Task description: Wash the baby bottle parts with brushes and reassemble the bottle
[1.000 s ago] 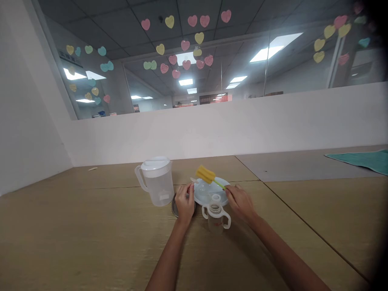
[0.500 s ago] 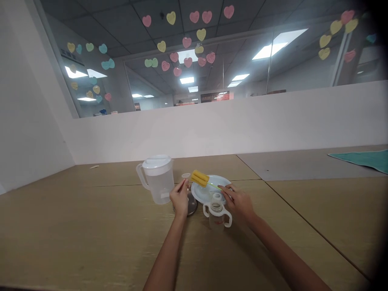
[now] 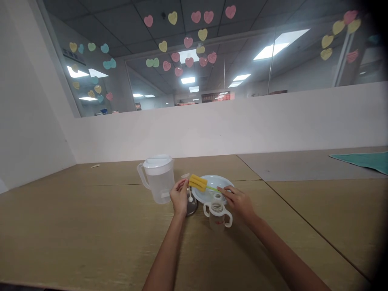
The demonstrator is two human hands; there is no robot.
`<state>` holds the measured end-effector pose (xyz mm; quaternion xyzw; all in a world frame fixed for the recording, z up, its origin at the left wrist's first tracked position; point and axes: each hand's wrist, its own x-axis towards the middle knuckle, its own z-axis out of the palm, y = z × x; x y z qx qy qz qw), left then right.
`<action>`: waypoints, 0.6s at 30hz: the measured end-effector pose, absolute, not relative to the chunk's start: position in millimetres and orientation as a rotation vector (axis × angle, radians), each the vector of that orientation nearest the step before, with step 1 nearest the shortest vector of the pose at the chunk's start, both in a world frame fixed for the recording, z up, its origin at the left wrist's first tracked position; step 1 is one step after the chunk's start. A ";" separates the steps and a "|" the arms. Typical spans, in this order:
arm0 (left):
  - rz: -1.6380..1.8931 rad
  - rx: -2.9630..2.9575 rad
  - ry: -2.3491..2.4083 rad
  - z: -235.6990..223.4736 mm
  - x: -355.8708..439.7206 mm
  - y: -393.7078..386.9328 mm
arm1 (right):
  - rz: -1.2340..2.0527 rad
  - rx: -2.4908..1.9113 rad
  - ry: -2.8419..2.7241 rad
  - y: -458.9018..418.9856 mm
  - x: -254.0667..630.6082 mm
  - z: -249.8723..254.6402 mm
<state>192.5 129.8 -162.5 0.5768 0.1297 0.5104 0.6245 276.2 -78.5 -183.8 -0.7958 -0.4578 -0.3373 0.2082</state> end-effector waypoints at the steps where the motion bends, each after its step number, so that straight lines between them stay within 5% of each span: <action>1: 1.176 1.326 0.275 -162.4 192.7 129.3 | -0.947 -2.219 -1.309 -78.6 276.7 -184.5; 6: 1.168 1.391 0.309 -163.6 190.4 134.8 | -0.976 -2.242 -1.425 -79.9 280.8 -186.9; 18: 1.038 2.561 0.685 -186.5 183.4 156.1 | -0.850 -2.477 -0.705 -81.5 287.0 -185.7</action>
